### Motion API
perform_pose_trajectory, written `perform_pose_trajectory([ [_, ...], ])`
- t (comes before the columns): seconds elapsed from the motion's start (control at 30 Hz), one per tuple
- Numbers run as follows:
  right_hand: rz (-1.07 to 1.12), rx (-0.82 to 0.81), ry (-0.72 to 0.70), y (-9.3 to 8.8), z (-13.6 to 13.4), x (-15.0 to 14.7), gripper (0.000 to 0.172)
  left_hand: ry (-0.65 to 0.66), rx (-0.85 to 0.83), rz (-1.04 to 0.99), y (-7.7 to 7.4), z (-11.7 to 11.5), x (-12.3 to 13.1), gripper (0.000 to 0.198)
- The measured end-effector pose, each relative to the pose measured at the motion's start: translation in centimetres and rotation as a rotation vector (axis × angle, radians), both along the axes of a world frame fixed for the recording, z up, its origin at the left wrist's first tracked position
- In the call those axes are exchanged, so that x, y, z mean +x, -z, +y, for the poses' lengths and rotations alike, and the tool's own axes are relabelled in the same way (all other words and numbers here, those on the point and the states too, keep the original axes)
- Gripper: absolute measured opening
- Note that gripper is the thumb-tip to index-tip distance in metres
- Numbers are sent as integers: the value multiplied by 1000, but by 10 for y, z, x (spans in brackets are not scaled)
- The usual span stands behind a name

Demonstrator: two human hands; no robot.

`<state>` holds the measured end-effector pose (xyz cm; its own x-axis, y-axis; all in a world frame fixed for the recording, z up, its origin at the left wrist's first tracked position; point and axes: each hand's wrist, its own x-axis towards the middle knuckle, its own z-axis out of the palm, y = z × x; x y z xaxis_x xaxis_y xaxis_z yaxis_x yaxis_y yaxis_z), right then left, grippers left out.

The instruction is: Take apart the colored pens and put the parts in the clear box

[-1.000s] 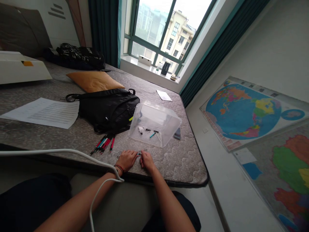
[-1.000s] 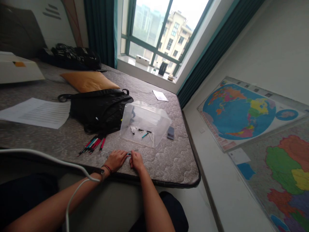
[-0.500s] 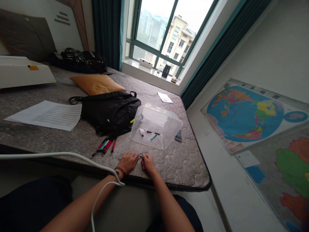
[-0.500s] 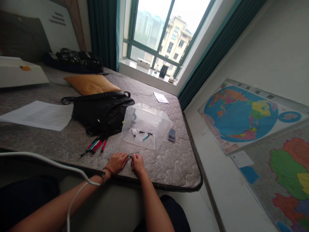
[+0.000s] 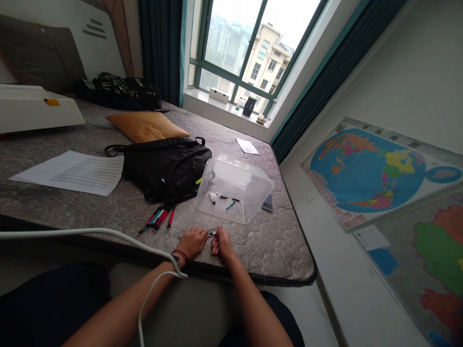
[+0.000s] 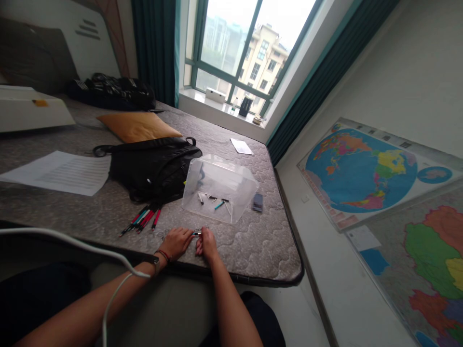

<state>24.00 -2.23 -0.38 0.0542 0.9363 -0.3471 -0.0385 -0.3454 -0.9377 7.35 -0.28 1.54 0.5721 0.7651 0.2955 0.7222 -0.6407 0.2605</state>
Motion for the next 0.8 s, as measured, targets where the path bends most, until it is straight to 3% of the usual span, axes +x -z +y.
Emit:
perform_pose_trajectory([
  [0.1, -62, 2, -20, 0, 1, -1, 53, -1, 7, 4, 0, 0, 0, 34],
  [0.27, -36, 29, -12, -5, -2, -1, 40, 1, 8, -9, 2, 0, 0, 31],
  [0.43, -37, 18, -47, -5, -1, -1, 45, 3, 3, -7, 2, 0, 0, 32],
  [0.8, -51, 124, 146, -8, -7, -1, 32, -13, -4, -41, 3, 0, 0, 30],
])
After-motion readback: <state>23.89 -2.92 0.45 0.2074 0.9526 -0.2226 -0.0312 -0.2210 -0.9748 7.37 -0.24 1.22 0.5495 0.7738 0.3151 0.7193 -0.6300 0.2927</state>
